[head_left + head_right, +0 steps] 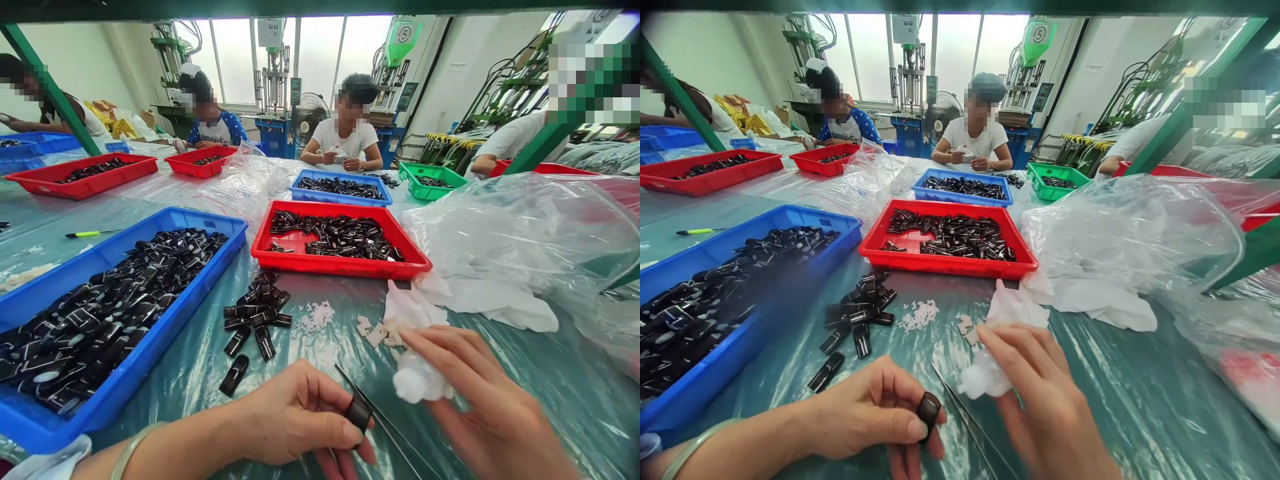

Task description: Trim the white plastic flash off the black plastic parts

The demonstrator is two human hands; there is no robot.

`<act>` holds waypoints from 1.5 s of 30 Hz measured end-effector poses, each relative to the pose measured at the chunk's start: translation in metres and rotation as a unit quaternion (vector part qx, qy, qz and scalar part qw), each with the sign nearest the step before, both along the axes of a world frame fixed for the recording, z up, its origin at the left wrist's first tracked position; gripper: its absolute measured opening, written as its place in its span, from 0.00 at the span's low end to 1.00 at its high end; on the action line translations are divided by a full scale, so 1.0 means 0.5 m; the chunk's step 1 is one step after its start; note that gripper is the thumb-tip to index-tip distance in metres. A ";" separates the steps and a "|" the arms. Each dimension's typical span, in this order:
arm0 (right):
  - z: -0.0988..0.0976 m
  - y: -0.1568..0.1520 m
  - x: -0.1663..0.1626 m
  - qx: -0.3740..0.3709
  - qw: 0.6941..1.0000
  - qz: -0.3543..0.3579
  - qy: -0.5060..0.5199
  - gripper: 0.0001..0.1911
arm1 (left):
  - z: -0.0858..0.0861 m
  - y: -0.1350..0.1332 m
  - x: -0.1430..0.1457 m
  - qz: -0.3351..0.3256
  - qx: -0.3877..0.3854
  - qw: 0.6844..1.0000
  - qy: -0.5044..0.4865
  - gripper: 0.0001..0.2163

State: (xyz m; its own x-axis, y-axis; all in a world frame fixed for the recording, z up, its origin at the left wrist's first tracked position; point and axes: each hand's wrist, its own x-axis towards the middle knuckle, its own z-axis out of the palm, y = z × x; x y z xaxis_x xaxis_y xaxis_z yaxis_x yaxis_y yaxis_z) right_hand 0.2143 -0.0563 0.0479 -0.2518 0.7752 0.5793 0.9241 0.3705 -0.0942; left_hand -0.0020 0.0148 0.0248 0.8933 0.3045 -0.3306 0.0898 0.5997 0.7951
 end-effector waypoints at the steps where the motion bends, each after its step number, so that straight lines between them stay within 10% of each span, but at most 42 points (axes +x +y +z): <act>1: 0.005 0.007 -0.011 0.010 1.000 0.010 -0.019 0.20 | 0.001 0.001 -0.001 0.000 0.001 1.000 0.002 0.15; 45: -0.012 0.001 -0.025 0.034 0.992 0.065 -0.102 0.21 | -0.001 0.005 -0.007 -0.041 -0.009 0.999 0.015 0.14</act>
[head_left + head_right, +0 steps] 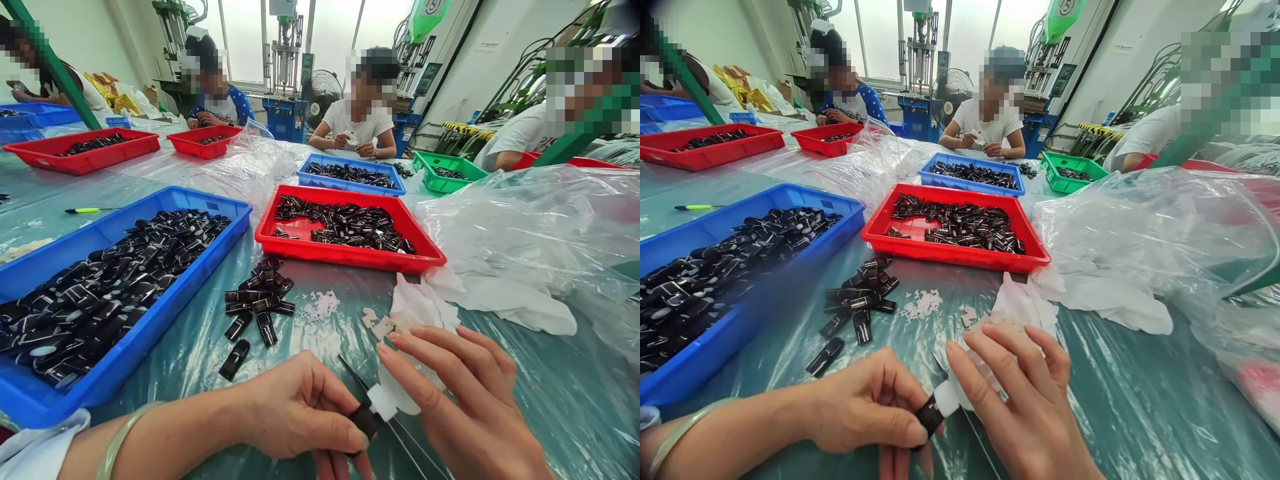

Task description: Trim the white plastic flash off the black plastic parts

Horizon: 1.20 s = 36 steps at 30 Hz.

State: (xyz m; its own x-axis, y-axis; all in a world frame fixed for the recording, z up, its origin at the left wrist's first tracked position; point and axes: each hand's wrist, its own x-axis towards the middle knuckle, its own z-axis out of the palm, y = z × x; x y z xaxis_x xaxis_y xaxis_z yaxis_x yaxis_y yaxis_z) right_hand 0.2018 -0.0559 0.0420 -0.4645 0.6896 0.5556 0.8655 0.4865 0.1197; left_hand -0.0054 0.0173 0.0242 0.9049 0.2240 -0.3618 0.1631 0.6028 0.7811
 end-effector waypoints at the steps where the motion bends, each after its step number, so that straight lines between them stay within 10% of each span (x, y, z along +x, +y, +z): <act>1: 0.000 0.001 0.001 0.000 1.000 0.003 -0.002 0.21 | -0.001 0.000 -0.001 0.000 -0.001 1.000 -0.001 0.14; 36: -0.002 0.004 -0.009 0.017 0.997 0.013 0.070 0.17 | -0.004 0.001 0.000 -0.024 0.006 1.000 -0.009 0.12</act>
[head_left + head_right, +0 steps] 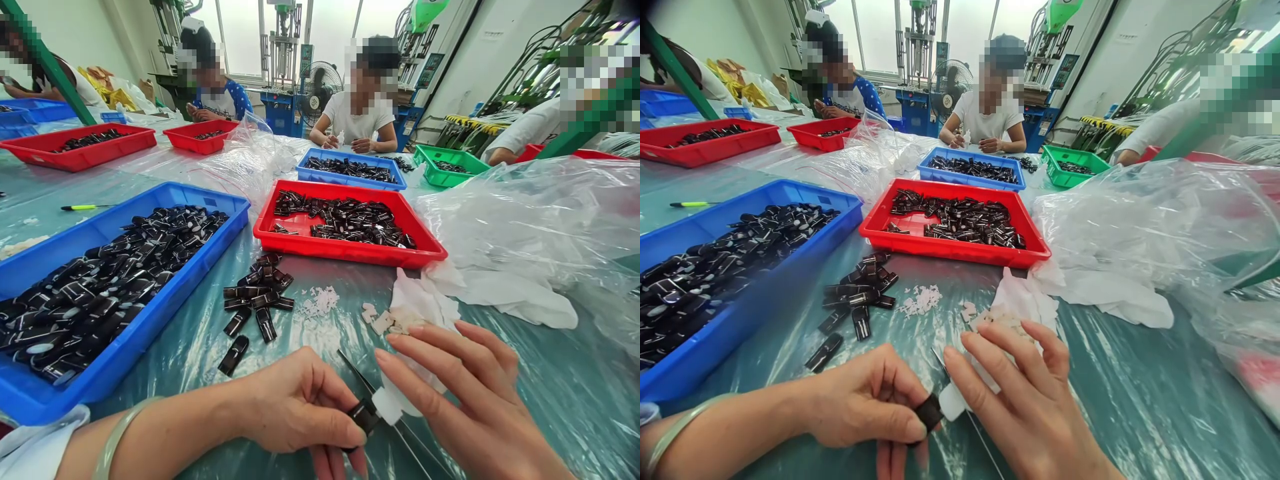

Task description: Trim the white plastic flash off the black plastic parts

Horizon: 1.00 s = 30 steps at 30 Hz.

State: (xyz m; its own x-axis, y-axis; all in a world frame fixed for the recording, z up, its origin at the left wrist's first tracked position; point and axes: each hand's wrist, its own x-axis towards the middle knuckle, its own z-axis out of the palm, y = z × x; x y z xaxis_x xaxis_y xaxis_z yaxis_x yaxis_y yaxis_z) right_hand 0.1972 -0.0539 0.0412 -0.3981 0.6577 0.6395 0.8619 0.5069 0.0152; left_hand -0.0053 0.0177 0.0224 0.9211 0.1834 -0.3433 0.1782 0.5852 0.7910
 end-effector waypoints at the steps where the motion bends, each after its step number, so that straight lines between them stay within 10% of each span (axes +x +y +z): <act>1: 0.000 0.000 -0.001 0.005 1.000 -0.001 0.002 0.18 | 0.000 0.000 0.000 -0.001 0.002 1.000 -0.001 0.12; 30: -0.005 -0.001 -0.008 0.008 0.999 -0.016 -0.046 0.15 | -0.010 -0.002 0.005 -0.010 0.000 1.000 0.011 0.17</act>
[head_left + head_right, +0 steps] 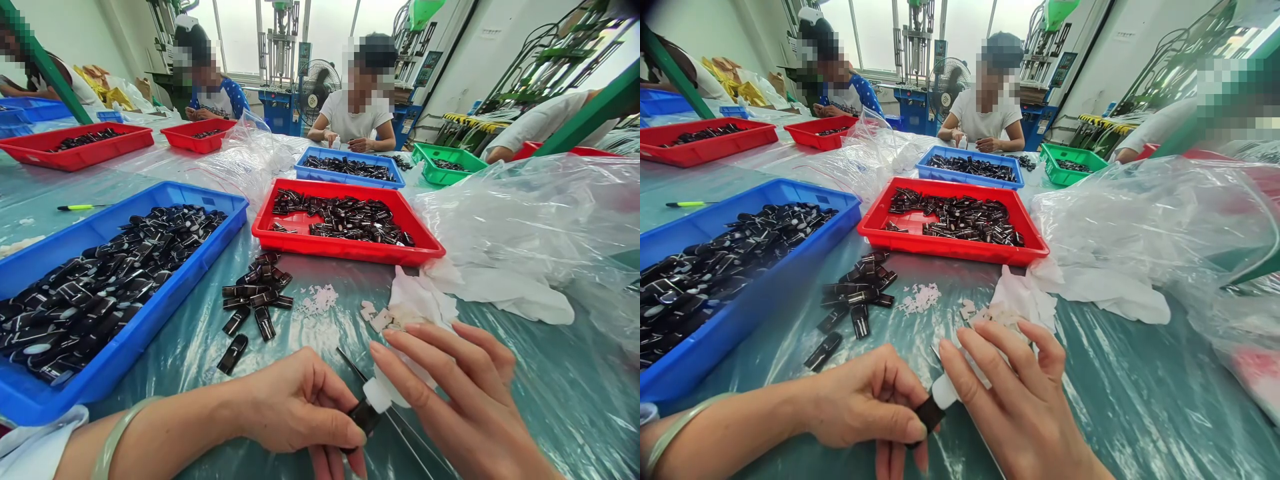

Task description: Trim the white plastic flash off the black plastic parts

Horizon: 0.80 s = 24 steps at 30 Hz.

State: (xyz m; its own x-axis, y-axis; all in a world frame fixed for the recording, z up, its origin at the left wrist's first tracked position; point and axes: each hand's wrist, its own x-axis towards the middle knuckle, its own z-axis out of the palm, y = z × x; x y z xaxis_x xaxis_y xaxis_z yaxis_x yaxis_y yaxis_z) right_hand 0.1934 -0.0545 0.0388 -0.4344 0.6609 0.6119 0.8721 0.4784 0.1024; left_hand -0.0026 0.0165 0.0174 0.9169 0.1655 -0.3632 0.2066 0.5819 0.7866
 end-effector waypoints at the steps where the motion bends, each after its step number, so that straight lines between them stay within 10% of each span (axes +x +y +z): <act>1: 0.000 0.000 0.001 0.002 1.000 -0.002 0.000 0.15 | 0.002 0.000 0.000 -0.001 0.000 1.000 0.000 0.18; 24: 0.010 0.019 0.002 -0.012 0.997 0.019 0.078 0.17 | 0.014 0.003 0.001 0.015 0.003 1.000 0.000 0.16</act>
State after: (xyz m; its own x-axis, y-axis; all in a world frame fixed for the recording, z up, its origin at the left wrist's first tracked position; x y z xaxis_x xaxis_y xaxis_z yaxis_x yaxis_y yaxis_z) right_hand 0.1945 -0.0452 0.0439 -0.3598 0.6616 0.6579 0.8577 0.5121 -0.0459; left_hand -0.0023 0.0178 0.0246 0.9111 0.1956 -0.3628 0.1893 0.5833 0.7899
